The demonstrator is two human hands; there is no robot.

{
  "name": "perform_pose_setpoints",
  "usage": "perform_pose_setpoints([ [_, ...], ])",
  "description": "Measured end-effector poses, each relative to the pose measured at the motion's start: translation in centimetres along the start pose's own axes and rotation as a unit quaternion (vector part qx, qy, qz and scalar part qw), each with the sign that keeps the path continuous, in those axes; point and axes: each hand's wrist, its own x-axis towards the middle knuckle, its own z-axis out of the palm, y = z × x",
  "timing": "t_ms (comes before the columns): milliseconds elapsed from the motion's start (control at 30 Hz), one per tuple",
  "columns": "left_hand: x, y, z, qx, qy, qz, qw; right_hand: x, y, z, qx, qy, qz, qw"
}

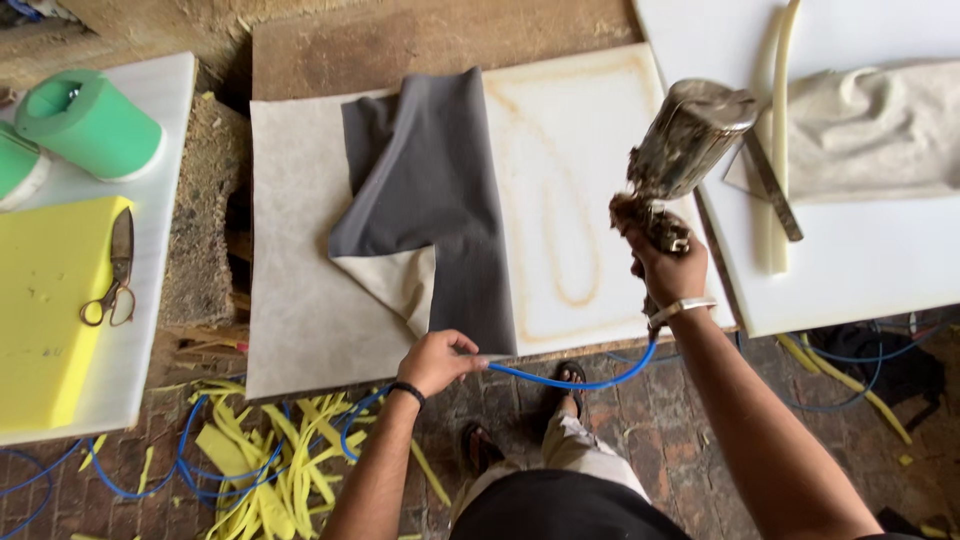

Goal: The person lays a beige fabric over a white foam board, trims the edges with a knife, sprays adhesive onto the foam, and adheres the fabric to the board. The person repeats the process with a second piece of fabric and foam.

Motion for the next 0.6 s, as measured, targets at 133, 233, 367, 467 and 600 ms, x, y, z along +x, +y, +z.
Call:
perform_pose_setpoints([
  [133, 0.6, 0.7, 0.7, -0.001, 0.029, 0.016, 0.999, 4.1, -2.3, 0.0, 0.072, 0.049, -0.068, 0.994],
  [233, 1.2, 1.7, 1.7, 0.012, 0.032, 0.023, 0.999, 5.1, -2.8, -1.2, 0.049, 0.093, -0.085, 0.991],
  [367, 1.3, 2.6, 3.4, 0.019, -0.004, 0.031, 0.999, 1.9, -1.1, -4.6, -0.066, 0.118, 0.001, 0.991],
  [467, 1.7, 3.6, 4.3, -0.019, -0.064, 0.073, 0.995, -2.2, 0.8, -7.1, -0.134, 0.102, 0.081, 0.982],
  [600, 1.9, 4.3, 5.1, 0.029, -0.104, 0.028, 0.994, -6.4, 3.4, -8.7, -0.165, 0.034, 0.188, 0.968],
])
